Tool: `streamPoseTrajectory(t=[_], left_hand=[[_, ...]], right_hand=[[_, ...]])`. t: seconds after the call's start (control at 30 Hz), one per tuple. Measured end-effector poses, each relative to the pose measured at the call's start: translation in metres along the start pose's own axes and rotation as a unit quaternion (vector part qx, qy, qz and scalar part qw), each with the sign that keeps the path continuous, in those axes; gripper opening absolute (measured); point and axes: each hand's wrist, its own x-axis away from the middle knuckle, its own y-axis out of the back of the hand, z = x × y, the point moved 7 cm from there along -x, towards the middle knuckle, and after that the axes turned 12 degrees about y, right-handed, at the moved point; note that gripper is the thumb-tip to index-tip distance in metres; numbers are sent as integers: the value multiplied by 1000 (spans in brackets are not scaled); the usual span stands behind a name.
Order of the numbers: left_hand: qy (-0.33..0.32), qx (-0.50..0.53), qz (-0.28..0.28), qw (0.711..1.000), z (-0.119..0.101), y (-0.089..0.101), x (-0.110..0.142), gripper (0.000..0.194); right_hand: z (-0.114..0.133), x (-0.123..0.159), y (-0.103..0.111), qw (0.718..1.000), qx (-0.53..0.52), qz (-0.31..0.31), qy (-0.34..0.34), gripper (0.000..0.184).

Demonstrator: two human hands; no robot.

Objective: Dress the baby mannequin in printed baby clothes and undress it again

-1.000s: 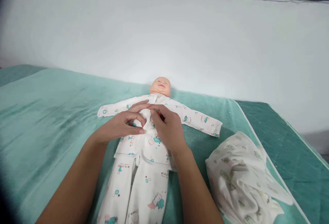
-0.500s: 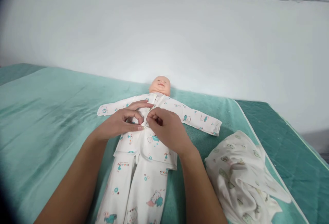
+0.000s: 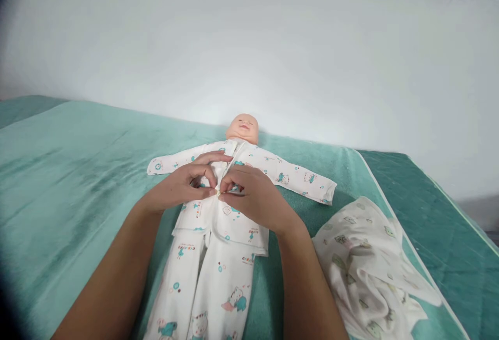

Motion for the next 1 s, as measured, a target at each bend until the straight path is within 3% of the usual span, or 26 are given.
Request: streamPoseTrajectory(t=[0.67,0.87,1.0], left_hand=[[-4,-4,14,1000,0,0,0,5],[-23,31,30,999,2,0,1,11],[-36,33,23,999,-1,-1,1,14]], right_hand=[[-8,0,-1,1000,-21,-13,-15,4],[-5,0,-1,999,-10,-31,-1,7],[-13,2,0,996,-60,-59,-14,10]])
